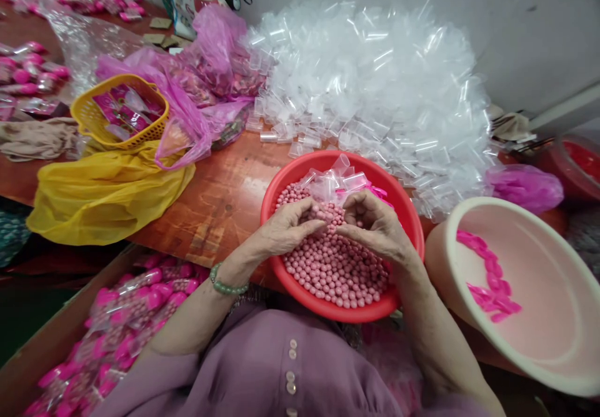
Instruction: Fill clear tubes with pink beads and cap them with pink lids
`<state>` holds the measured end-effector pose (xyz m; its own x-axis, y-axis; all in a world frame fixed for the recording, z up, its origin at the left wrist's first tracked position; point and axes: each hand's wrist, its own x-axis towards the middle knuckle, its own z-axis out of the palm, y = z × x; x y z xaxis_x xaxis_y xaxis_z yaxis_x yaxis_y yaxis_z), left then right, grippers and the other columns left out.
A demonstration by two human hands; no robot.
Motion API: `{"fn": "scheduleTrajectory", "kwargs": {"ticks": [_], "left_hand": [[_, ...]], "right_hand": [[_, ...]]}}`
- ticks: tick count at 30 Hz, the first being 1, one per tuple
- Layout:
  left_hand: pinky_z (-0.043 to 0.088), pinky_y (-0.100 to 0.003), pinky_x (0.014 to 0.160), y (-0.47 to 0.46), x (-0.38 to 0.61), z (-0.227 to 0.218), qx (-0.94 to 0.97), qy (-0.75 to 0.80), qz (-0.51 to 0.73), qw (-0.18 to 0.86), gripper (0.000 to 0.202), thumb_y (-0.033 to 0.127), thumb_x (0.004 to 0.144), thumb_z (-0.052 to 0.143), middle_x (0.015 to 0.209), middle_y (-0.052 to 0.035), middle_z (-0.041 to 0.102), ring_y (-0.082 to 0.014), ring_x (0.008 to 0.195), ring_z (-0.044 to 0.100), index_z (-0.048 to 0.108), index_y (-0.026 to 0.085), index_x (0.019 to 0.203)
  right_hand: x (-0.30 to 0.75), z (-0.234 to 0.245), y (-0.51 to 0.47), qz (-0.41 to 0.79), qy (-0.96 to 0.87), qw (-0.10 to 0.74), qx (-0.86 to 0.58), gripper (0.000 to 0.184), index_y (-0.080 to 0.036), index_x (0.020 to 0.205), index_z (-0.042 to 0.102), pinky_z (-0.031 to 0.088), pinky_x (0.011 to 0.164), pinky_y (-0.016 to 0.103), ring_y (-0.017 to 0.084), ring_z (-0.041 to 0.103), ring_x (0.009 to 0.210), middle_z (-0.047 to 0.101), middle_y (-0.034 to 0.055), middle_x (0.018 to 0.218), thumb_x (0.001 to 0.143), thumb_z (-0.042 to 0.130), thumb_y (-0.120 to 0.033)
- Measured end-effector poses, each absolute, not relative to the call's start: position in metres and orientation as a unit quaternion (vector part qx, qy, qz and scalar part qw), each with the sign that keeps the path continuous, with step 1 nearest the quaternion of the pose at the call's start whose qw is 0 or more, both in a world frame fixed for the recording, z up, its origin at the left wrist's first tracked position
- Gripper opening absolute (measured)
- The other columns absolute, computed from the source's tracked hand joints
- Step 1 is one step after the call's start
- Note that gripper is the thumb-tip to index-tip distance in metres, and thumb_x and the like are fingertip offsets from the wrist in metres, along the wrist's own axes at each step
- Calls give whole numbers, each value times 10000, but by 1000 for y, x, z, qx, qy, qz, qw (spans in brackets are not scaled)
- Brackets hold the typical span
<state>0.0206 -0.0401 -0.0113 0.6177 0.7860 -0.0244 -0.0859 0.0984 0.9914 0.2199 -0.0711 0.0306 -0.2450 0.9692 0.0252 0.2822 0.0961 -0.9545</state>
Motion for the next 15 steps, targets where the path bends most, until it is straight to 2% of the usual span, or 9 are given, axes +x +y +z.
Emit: {"fn": "scheduleTrajectory", "kwargs": {"ticks": [3,5,6,10,15], "left_hand": [[493,-286,794,-39,21,-7,523,291,326,732,204,297,797,683,821,1,587,-114,780,585,555,151,862],[517,-298,814,-40,20,0,474,285,333,764,255,287,747,738,839,-7,609,-127,819,620,562,149,870],[526,-297,818,-42,19,4,461,282,338,771,271,278,729,757,849,-10,619,-132,833,632,573,148,880],[545,-268,791,-52,15,17,470,272,382,748,261,258,744,757,892,-21,659,-132,840,659,617,152,937],[565,-251,746,-57,16,18,501,280,394,718,194,267,789,725,854,-17,673,-131,812,676,583,152,857]], "right_hand": [[231,33,-76,436,-675,334,-493,300,-214,926,607,505,683,293,148,614,733,648,2,790,761,767,-407],[239,36,-79,392,-702,310,-508,241,-211,929,656,518,826,353,196,659,877,706,39,909,787,746,-383],[242,38,-81,369,-707,311,-518,223,-210,923,673,515,850,367,207,664,895,716,45,921,795,737,-381],[258,43,-87,309,-681,357,-560,192,-203,861,697,525,783,352,200,661,795,716,37,827,811,711,-387],[284,47,-99,227,-633,389,-629,129,-222,842,693,517,763,345,187,648,771,704,12,803,819,703,-348]]}}
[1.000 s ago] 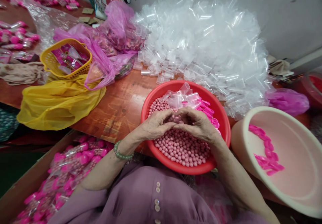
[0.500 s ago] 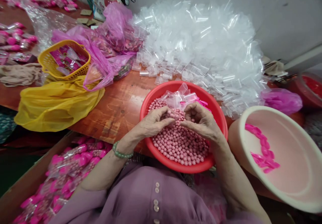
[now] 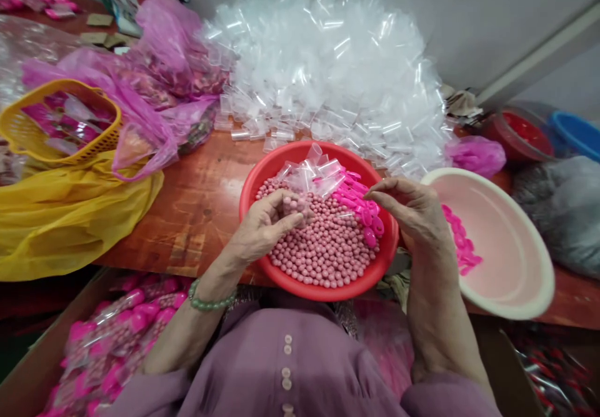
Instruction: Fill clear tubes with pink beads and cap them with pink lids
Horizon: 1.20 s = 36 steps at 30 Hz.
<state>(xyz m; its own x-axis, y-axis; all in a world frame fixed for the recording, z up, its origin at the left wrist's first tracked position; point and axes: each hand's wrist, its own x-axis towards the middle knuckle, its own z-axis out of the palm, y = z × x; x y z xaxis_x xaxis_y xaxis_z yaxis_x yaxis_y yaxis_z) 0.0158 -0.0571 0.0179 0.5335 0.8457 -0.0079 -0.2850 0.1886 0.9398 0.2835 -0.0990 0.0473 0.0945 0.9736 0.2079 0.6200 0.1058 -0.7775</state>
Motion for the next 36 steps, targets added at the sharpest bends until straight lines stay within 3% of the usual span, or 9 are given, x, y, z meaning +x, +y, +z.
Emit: {"fn": "scheduleTrajectory", "kwargs": {"ticks": [2,6,12,17,22,27,32,36], "left_hand": [[566,-260,775,-58,16,18,523,282,387,705,164,257,821,691,901,-31,687,-137,848,683,585,154,892],[554,-252,787,-59,14,19,566,280,379,676,135,226,839,665,901,-34,698,-134,855,680,598,153,931],[564,-263,773,-58,19,19,564,295,374,674,161,224,826,667,889,-32,692,-132,823,670,643,150,966],[559,-278,805,-56,26,16,511,279,375,721,215,222,766,703,857,-9,643,-132,842,658,634,144,954],[529,-252,759,-57,25,14,528,278,355,719,205,219,745,708,807,10,619,-104,772,615,623,152,919],[485,-201,651,-61,29,13,530,289,334,724,173,205,736,712,686,51,548,-64,650,544,566,158,816],[540,-272,742,-65,39,11,493,275,337,753,246,253,734,736,783,7,618,-117,783,625,518,171,814],[553,-292,759,-67,42,8,482,282,322,764,297,279,720,763,799,13,630,-126,802,647,511,175,838]], "right_hand": [[290,50,-106,203,-643,360,-646,126,-226,865,686,514,754,347,188,649,777,706,11,817,834,685,-348],[291,54,-121,147,-712,194,-659,152,-211,954,678,498,761,343,196,651,803,716,39,890,872,640,-333],[283,43,-126,13,-740,-5,-673,225,-156,1070,634,464,838,417,298,629,953,699,131,982,896,586,-289],[276,29,-123,-31,-718,-52,-694,225,-158,1064,610,462,835,443,313,642,942,700,156,1002,918,535,-313],[278,26,-127,-36,-701,36,-711,208,-174,1038,631,487,772,421,286,652,861,715,125,919,907,536,-304],[280,29,-131,74,-619,277,-731,230,-213,965,662,508,683,344,188,625,699,688,27,803,813,691,-383],[259,30,-125,252,-473,515,-669,224,-222,903,620,545,661,291,141,647,668,667,-13,766,775,749,-353],[232,27,-120,310,-449,570,-615,218,-232,899,596,580,699,286,126,668,677,672,-26,789,776,752,-323]]}}
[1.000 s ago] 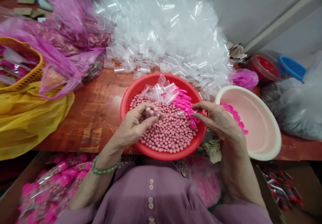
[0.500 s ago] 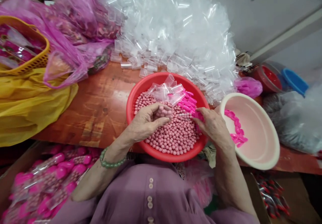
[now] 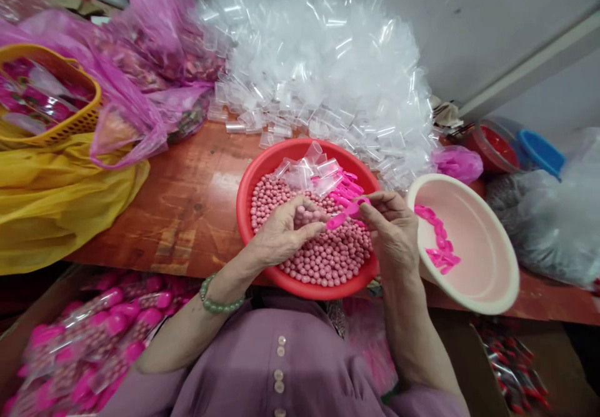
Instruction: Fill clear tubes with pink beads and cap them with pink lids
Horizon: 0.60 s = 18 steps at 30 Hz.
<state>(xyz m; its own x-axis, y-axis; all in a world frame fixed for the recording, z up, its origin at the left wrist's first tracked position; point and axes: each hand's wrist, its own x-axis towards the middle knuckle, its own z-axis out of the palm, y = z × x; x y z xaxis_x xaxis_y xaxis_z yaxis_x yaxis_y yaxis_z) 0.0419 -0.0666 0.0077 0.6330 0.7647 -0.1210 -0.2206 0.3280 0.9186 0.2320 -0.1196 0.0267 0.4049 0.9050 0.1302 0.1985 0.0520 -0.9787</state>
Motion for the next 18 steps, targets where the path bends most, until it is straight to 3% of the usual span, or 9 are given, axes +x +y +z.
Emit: {"fn": "scheduleTrajectory", "kwargs": {"ticks": [4,8,12,18], "left_hand": [[565,-291,733,-69,40,6,445,277,303,796,345,281,703,780,739,48,595,-118,747,669,483,173,843],[557,-264,684,-68,38,6,400,285,324,809,400,254,667,807,687,77,550,-116,689,682,459,176,847],[543,-247,710,-66,36,5,394,308,352,791,409,220,622,834,683,86,526,-74,663,626,475,167,811],[486,-209,678,-66,35,5,420,288,333,793,301,132,665,769,738,51,609,-58,668,586,527,149,843]], "right_hand": [[214,17,-117,312,-438,601,-592,217,-231,892,601,597,717,290,126,673,710,680,-13,818,774,758,-325],[211,13,-122,234,-462,608,-601,215,-234,877,636,588,699,284,133,671,712,686,-10,801,755,784,-329],[217,27,-129,153,-618,475,-607,181,-248,925,676,583,730,331,173,674,768,709,17,844,779,773,-292],[223,56,-118,149,-811,251,-506,329,-249,1225,620,570,825,352,211,686,957,714,80,1086,896,638,-247]]}}
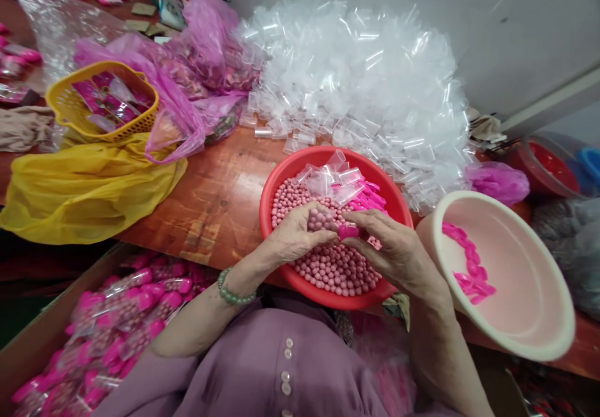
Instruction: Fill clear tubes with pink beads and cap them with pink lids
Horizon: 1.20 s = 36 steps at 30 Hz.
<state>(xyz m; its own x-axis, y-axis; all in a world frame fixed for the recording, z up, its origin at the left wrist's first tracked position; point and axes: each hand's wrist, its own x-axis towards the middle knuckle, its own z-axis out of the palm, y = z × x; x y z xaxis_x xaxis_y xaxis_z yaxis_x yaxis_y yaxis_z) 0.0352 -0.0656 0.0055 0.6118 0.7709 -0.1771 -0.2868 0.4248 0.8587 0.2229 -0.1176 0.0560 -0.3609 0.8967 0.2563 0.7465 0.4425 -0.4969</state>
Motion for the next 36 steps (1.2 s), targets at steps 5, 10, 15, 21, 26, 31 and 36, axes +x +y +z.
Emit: {"fn": "scheduleTrajectory", "kwargs": {"ticks": [5,10,15,21,26,31,36], "left_hand": [[498,-211,664,-65,32,5,388,276,322,819,333,154,664,788,702,56,612,-61,628,593,514,150,854],[539,-231,673,-62,29,4,352,248,317,845,433,296,658,845,763,-1,683,-108,663,672,511,151,893],[573,-280,586,-53,27,2,296,177,296,891,488,576,797,659,947,-127,729,-193,721,714,574,123,958],[583,-280,724,-52,22,0,277,122,267,915,340,366,831,683,1002,-149,729,-215,872,725,618,105,1040],[564,-299,826,-59,23,-4,318,109,277,900,333,145,772,732,1013,-115,717,-180,884,714,637,122,1090],[546,-322,880,-60,26,-7,324,127,289,892,366,203,798,722,1079,-123,704,-198,963,699,633,136,1146],[550,-275,815,-59,27,-9,311,144,304,889,342,223,796,733,992,-89,709,-163,896,688,648,143,1117]], "right_hand": [[223,61,-105,195,-847,159,-469,290,-252,1199,649,562,734,316,199,686,874,723,66,979,915,593,-226],[224,58,-108,252,-807,229,-482,190,-233,1049,707,553,681,269,158,691,774,743,31,887,865,665,-209],[226,45,-106,325,-614,451,-560,192,-245,884,749,574,618,279,145,678,651,742,-14,760,706,820,-226],[202,35,-80,388,-440,607,-535,195,-233,814,734,582,696,257,106,682,691,727,-44,771,657,849,-218],[181,28,-71,382,-468,578,-548,188,-217,844,729,571,753,289,126,683,748,723,-26,782,693,828,-271],[169,27,-75,362,-477,559,-574,184,-205,788,719,507,544,232,99,595,581,683,-32,678,677,821,-310],[166,26,-77,332,-508,544,-579,187,-201,803,703,495,552,241,103,582,583,664,-31,680,704,800,-326]]}}
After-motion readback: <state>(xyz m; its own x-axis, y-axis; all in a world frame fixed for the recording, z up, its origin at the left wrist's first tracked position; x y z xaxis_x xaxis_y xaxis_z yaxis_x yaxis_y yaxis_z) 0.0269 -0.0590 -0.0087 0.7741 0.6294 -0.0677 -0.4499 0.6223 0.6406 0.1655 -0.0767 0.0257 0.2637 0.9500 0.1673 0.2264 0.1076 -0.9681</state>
